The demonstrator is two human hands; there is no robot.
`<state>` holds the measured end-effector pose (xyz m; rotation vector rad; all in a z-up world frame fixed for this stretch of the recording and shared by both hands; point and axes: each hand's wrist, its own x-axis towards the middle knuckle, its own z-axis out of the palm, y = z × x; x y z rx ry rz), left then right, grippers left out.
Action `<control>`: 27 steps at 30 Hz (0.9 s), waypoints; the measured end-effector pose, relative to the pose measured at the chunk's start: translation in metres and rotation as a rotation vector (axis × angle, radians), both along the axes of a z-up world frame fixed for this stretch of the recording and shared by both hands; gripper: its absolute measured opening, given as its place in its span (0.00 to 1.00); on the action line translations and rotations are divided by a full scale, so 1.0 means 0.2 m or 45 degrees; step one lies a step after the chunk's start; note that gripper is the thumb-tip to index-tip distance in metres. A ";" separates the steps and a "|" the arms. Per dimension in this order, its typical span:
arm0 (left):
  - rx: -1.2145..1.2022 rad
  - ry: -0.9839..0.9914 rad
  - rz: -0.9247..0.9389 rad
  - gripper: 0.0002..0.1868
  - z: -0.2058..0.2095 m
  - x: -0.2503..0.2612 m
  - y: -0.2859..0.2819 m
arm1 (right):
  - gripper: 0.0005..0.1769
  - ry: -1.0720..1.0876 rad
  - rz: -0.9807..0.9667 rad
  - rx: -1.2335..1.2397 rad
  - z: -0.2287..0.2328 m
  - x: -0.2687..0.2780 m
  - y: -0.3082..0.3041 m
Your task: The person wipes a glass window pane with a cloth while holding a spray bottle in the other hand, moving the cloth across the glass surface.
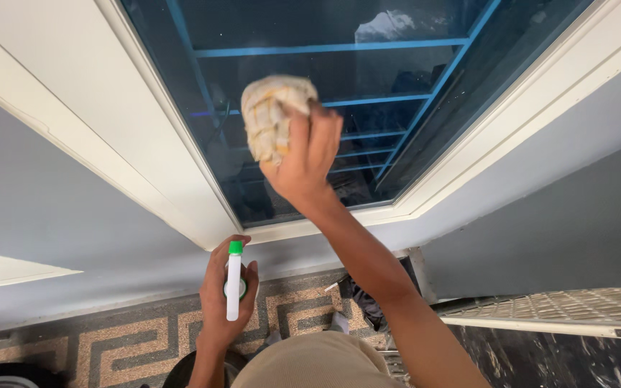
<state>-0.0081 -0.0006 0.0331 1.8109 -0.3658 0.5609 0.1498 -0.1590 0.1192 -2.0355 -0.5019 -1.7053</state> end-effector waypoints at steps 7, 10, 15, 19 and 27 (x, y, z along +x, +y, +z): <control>-0.015 0.084 -0.033 0.27 0.01 -0.01 0.04 | 0.31 -0.044 -0.086 -0.007 -0.27 0.01 -0.28; -0.036 0.104 -0.045 0.27 0.00 -0.01 0.03 | 0.30 -0.003 -0.041 0.189 -0.14 -0.02 -0.50; -0.018 0.060 -0.044 0.27 0.01 -0.01 -0.03 | 0.27 -0.140 0.029 0.383 0.27 0.03 -0.62; -0.039 0.097 -0.042 0.26 0.02 0.01 -0.13 | 0.36 -0.177 0.114 0.216 0.38 0.03 -0.44; 0.006 0.039 -0.070 0.27 0.02 0.06 -0.36 | 0.30 -0.152 -0.126 -0.140 0.15 -0.01 -0.54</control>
